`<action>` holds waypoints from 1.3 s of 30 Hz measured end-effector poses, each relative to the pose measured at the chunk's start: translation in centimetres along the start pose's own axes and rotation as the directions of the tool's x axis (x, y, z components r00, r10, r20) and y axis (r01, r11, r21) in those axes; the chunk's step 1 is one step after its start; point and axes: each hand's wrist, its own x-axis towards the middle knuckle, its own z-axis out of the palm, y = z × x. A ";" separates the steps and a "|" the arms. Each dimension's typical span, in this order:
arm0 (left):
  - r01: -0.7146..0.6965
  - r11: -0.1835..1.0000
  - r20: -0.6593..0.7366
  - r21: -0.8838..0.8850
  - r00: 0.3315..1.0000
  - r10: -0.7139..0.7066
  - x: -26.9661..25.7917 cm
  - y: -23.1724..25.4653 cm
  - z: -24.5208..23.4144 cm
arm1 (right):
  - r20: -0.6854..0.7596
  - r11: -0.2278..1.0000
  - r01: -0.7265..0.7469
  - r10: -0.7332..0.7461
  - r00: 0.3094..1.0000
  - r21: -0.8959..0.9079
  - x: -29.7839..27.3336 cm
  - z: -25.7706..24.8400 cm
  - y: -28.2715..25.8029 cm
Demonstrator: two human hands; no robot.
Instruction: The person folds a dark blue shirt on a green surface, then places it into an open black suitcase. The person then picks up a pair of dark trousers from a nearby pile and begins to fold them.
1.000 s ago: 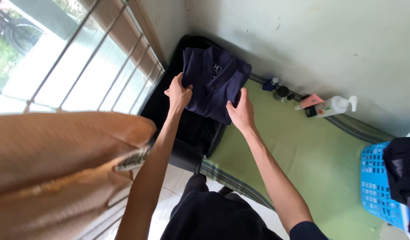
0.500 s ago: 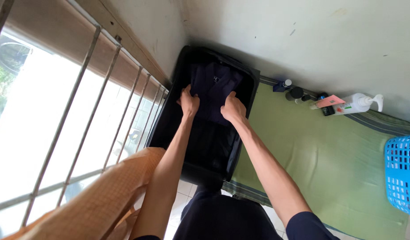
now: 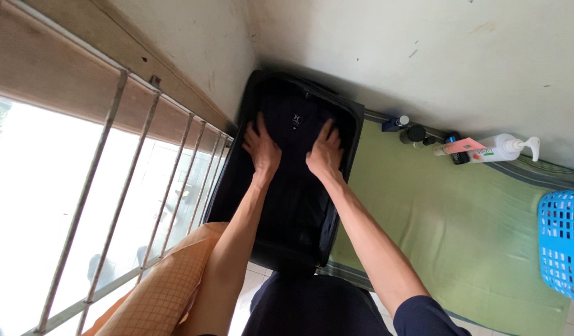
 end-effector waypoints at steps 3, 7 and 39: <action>-0.219 0.953 0.145 0.207 0.971 0.192 -0.3 0.5 -0.2 | 0.036 0.979 0.179 -0.177 0.984 -0.100 -0.4 1.0 -0.2; -0.305 0.940 0.267 0.152 0.929 0.258 0.6 0.2 0.7 | 0.140 0.948 0.225 -0.197 0.970 -0.224 0.8 2.6 0.2; -0.108 0.988 0.209 -0.109 0.969 0.129 -1.4 4.5 2.1 | -0.101 0.918 0.359 -0.346 0.933 0.167 -8.4 -8.4 1.8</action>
